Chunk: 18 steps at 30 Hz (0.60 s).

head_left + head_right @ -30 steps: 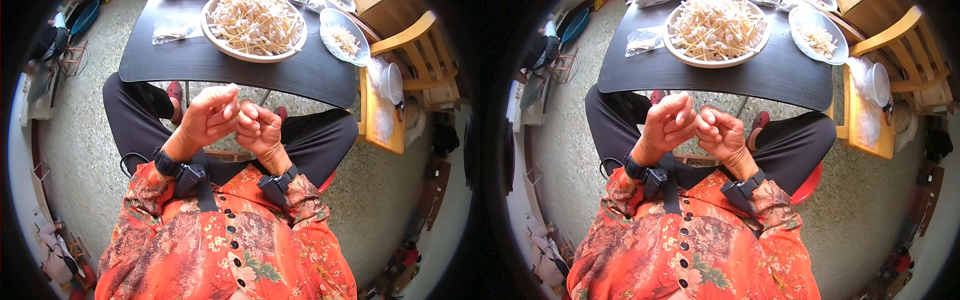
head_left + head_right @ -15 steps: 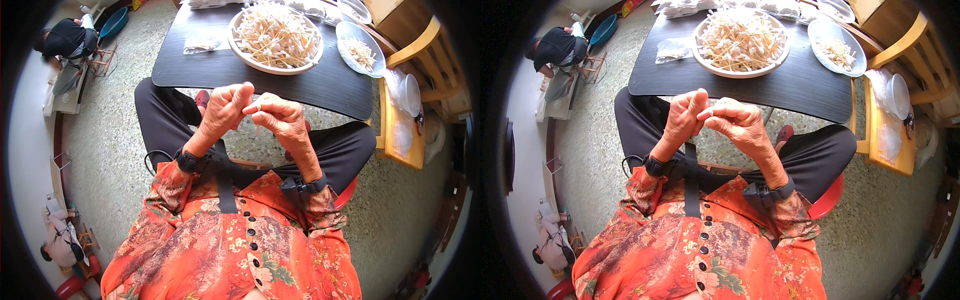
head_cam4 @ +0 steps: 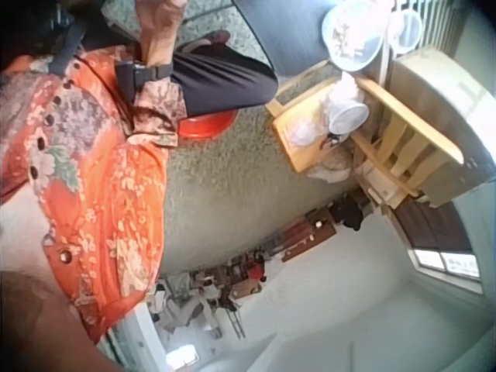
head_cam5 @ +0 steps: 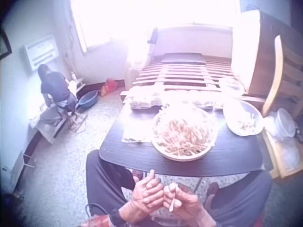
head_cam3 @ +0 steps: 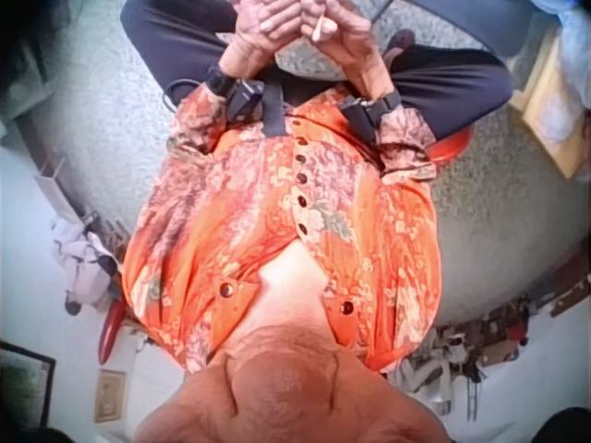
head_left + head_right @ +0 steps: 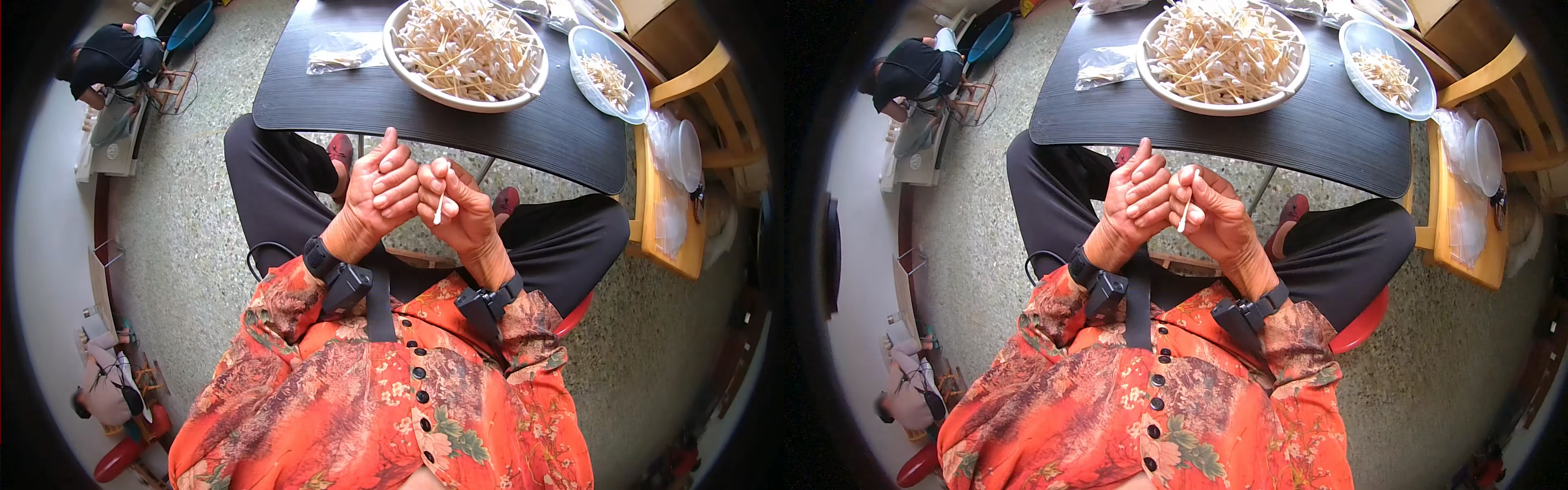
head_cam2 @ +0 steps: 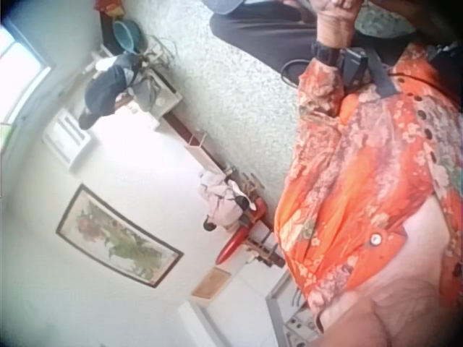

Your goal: Sorting and inspecting white cotton swabs from a bowl and placing them into smaller containers or bags.

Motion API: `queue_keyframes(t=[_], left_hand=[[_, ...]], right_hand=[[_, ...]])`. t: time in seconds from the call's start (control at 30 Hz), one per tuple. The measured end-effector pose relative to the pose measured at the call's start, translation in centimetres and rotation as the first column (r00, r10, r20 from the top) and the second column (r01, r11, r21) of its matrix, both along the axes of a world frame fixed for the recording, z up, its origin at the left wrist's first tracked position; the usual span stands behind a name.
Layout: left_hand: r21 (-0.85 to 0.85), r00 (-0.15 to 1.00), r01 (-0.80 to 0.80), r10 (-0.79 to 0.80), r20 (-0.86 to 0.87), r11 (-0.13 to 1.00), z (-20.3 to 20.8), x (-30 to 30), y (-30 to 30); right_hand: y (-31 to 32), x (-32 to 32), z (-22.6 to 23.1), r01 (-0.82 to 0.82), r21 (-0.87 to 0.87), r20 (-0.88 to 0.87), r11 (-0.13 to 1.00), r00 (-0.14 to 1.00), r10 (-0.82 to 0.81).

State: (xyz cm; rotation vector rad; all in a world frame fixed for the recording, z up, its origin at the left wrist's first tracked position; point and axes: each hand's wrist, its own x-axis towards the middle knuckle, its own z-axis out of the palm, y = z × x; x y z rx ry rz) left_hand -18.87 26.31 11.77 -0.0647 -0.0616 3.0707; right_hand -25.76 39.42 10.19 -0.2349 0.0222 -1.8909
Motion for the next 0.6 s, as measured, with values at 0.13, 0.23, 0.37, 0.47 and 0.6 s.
queue_keyframes(t=[0.13,0.23,0.37,0.47,0.6], left_hand=[[0.005,0.999,-0.005,0.005,-0.044,1.0,-0.77,0.11,-0.22],[0.014,1.0,-0.007,0.007,-0.016,1.0,-0.67,0.25,-0.14],[0.025,0.999,0.0,0.001,-0.033,1.0,-0.95,0.16,-0.07],[0.02,1.0,-0.01,0.01,-0.018,1.0,-1.1,0.07,-0.08],[0.023,1.0,-0.001,0.001,0.0,1.0,-1.11,0.2,-0.28]], right_hand=[[-0.23,-0.02,0.0,0.011,0.016,-0.043,1.0,0.999,-0.011],[-0.08,0.09,-0.09,0.008,0.03,-0.06,1.0,0.998,-0.006],[-0.03,0.02,-0.12,0.013,0.035,-0.067,0.999,0.998,-0.01],[-0.02,-0.15,-0.19,0.013,0.052,-0.065,0.999,0.998,-0.01],[-0.02,-0.01,-0.15,0.021,0.084,-0.086,0.996,0.996,-0.014]])
